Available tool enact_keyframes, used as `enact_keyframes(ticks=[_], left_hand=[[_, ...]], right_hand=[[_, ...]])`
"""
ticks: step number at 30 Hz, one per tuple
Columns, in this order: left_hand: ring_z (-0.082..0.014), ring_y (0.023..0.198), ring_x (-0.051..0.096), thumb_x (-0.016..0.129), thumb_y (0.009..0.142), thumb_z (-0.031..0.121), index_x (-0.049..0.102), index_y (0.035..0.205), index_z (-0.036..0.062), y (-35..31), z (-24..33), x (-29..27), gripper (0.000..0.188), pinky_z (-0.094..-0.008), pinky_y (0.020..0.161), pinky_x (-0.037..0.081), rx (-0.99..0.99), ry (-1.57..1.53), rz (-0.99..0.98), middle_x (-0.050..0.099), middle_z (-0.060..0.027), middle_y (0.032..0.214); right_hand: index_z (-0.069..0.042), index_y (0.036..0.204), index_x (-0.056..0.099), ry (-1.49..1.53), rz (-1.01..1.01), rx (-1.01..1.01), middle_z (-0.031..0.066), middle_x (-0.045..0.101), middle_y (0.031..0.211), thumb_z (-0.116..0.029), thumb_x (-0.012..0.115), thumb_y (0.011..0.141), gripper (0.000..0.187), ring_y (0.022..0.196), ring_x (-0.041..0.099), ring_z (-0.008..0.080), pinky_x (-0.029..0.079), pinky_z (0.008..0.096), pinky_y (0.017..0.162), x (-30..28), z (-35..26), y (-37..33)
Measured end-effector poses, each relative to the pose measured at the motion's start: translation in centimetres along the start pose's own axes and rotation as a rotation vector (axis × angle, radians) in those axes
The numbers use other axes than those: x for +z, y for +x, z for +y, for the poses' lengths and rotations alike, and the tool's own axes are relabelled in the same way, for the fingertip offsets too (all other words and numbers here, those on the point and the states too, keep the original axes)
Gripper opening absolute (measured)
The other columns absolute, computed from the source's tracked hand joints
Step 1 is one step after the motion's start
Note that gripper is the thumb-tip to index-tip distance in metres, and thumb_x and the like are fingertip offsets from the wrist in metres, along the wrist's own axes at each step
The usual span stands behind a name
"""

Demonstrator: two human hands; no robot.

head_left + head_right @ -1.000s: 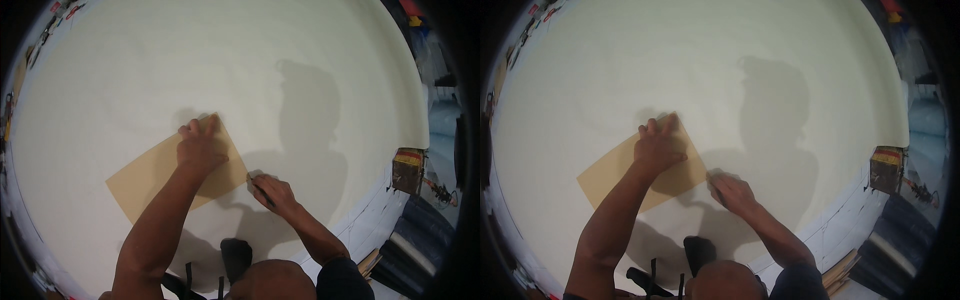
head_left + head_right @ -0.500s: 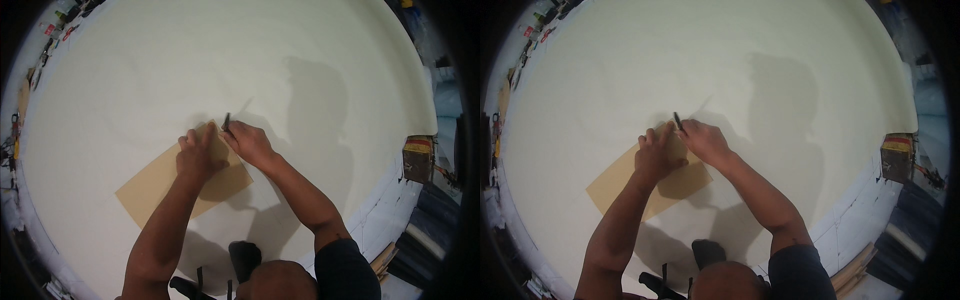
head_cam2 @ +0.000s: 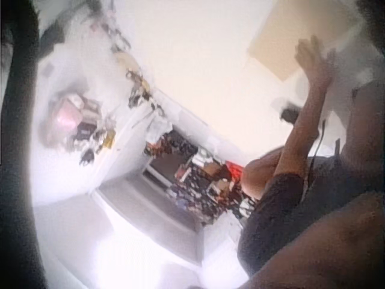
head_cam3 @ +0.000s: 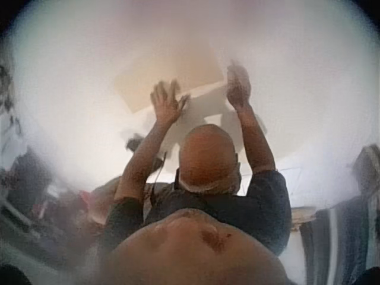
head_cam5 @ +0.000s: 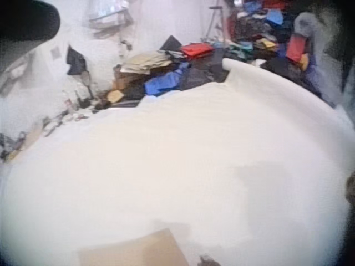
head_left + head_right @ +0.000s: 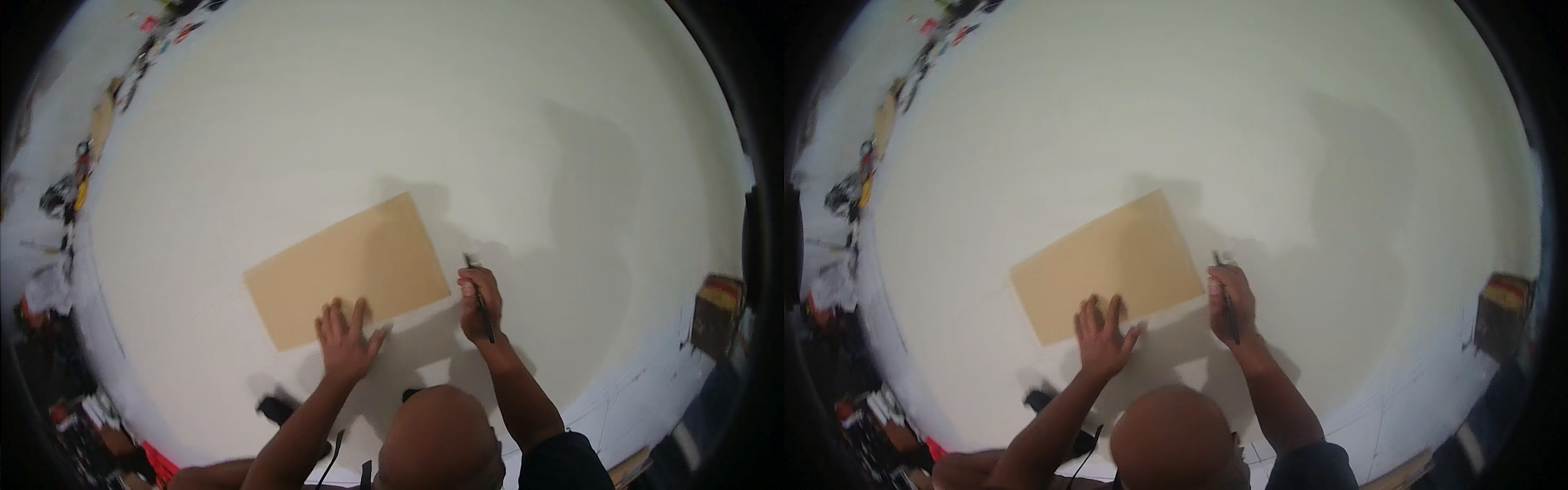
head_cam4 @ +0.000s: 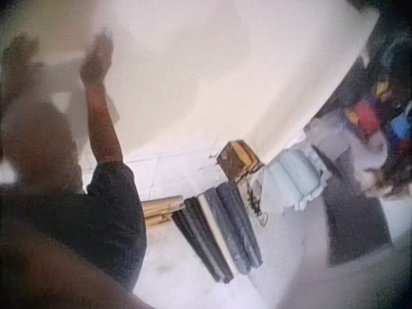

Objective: The person sits on the floor and uses a pen to mark a rectangular piece of tan material placed on a larger white sheet. They repeatedly reposition the tan piece and make marks along its edges and corners.

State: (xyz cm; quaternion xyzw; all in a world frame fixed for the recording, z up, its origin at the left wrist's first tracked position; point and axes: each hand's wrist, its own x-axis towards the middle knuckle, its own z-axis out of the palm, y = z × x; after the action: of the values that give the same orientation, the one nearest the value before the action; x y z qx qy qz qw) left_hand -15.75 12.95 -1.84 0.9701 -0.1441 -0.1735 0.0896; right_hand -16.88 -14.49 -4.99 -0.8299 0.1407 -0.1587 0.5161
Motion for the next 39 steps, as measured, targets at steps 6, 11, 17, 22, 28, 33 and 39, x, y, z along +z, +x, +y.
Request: enact_keyframes(ticks=[6,11,17,22,28,33,39], left_hand=[[-0.051,0.145,0.03,0.064,0.095,0.051,0.041,0.155,0.0157,11.5,-3.5,-4.1,0.073,-0.062,0.117,0.028,0.053,-0.023,0.058,0.032,-0.03,0.156],[-0.0447,0.146,0.035,0.058,0.097,0.056,0.037,0.157,0.0175,16.1,-9.0,-9.1,0.074,-0.0546,0.118,0.034,0.113,-0.102,-0.049,0.03,-0.0273,0.159],[-0.0336,0.134,0.051,0.07,0.092,0.038,0.048,0.147,0.0124,16.2,-19.0,-22.0,0.064,-0.0463,0.11,0.046,0.22,0.175,-0.355,0.05,-0.0162,0.144],[-0.0435,0.137,0.045,0.074,0.087,0.05,0.049,0.148,0.0128,12.1,-28.6,-19.9,0.075,-0.0527,0.115,0.039,0.09,0.162,-0.057,0.045,-0.0244,0.146],[-0.0448,0.15,0.024,0.064,0.088,0.066,0.045,0.151,0.0128,15.4,-29.5,-13.7,0.085,-0.0616,0.122,0.018,0.17,-0.068,0.028,0.035,-0.0272,0.154],[-0.0491,0.148,0.021,0.068,0.087,0.061,0.043,0.147,0.0057,15.1,-29.7,-6.8,0.086,-0.0702,0.119,0.011,0.22,-0.141,0.308,0.033,-0.0284,0.153],[-0.0487,0.149,0.02,0.065,0.088,0.066,0.045,0.151,0.0134,15.4,-29.5,-7.5,0.084,-0.07,0.119,0.008,0.23,-0.226,0.243,0.031,-0.0279,0.156]], right_hand=[[-0.003,0.114,0.065,-0.054,-0.159,-0.153,0.0175,0.069,0.107,-0.013,0.059,0.1,0.018,0.091,0.07,0.0313,0.057,0.0382,0.08,0.1,-2.6,3.6],[-0.006,0.114,0.063,-0.125,-0.378,-0.217,0.0167,0.066,0.104,-0.011,0.066,0.096,0.02,0.086,0.069,0.0325,0.056,0.0404,0.074,-0.1,-8.2,6.8],[-0.007,0.111,0.062,-0.384,-0.59,-0.331,0.0119,0.065,0.101,-0.015,0.069,0.094,0.02,0.085,0.067,0.0343,0.055,0.0432,0.072,-0.8,-12.5,8.8],[-0.008,0.11,0.062,-0.549,-0.549,-0.244,0.0113,0.064,0.1,-0.016,0.068,0.095,0.018,0.085,0.067,0.0336,0.055,0.0432,0.073,0.4,-15.3,8.9],[-0.007,0.118,0.06,-0.57,-0.415,-0.036,0.0151,0.067,0.109,-0.021,0.063,0.102,0.021,0.09,0.071,0.0317,0.056,0.0404,0.078,3.2,-14.2,7.9],[-0.007,0.122,0.06,-0.851,-0.369,0.057,0.0168,0.068,0.107,-0.019,0.061,0.103,0.022,0.09,0.072,0.0309,0.056,0.0409,0.078,1.8,-17.2,8.0],[-0.008,0.121,0.06,-0.748,-0.485,0.175,0.0165,0.067,0.107,-0.018,0.063,0.102,0.022,0.082,0.07,0.0292,0.055,0.0423,0.074,3.0,-23.8,9.9]])
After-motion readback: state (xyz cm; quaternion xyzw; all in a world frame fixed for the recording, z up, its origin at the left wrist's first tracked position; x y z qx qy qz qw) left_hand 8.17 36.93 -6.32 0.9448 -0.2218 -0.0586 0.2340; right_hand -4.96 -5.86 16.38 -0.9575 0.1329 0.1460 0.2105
